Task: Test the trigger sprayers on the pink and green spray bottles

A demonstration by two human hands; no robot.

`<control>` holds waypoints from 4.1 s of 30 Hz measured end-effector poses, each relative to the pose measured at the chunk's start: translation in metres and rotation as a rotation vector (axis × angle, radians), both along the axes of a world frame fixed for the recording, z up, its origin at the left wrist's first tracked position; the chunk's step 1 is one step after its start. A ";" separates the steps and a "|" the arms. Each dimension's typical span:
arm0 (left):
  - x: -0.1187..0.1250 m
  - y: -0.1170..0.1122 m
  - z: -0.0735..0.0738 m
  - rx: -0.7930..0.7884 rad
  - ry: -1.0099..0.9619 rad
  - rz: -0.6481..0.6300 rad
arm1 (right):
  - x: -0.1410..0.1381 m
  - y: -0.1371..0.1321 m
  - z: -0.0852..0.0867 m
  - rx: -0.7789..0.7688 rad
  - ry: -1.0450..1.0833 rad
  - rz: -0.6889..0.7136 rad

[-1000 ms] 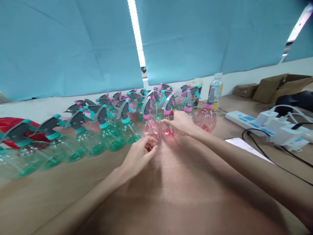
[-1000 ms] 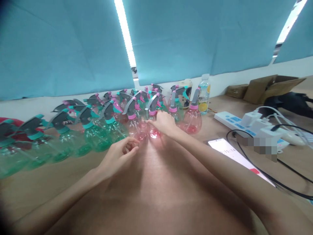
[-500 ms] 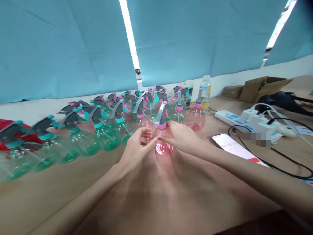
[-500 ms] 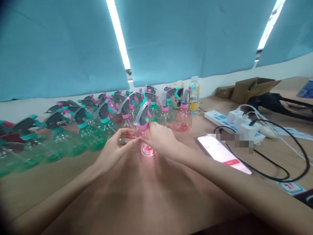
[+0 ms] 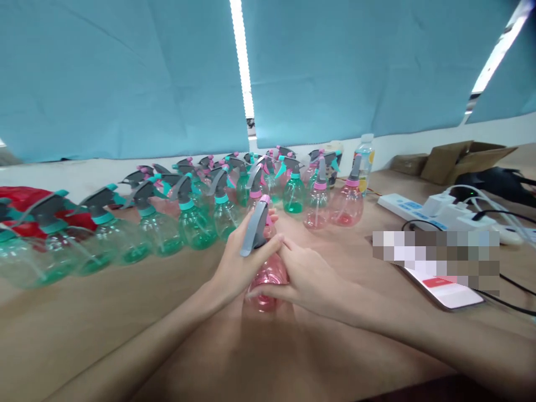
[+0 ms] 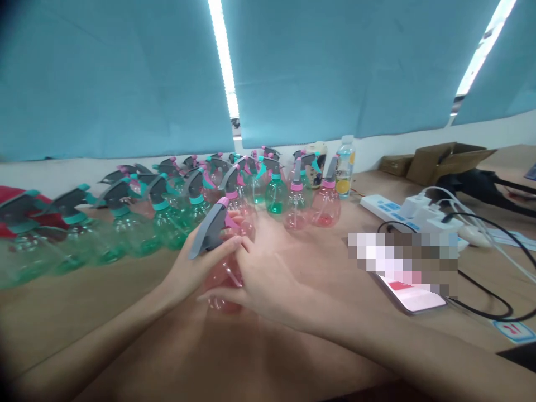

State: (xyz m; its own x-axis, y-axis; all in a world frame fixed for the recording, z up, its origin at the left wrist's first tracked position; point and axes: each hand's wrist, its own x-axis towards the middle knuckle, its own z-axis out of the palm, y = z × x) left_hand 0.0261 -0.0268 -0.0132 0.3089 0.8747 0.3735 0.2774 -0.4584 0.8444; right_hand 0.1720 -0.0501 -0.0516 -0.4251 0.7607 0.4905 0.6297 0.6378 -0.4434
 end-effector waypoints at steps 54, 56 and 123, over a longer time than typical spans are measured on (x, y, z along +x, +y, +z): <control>-0.042 0.022 0.003 0.004 -0.005 -0.053 | 0.050 0.033 -0.071 -0.291 -0.336 0.079; -0.041 0.022 0.003 0.024 0.002 -0.046 | 0.050 0.033 -0.071 -0.296 -0.324 0.079; -0.041 0.020 0.001 0.061 0.015 0.008 | 0.052 0.032 -0.074 -0.289 -0.303 0.080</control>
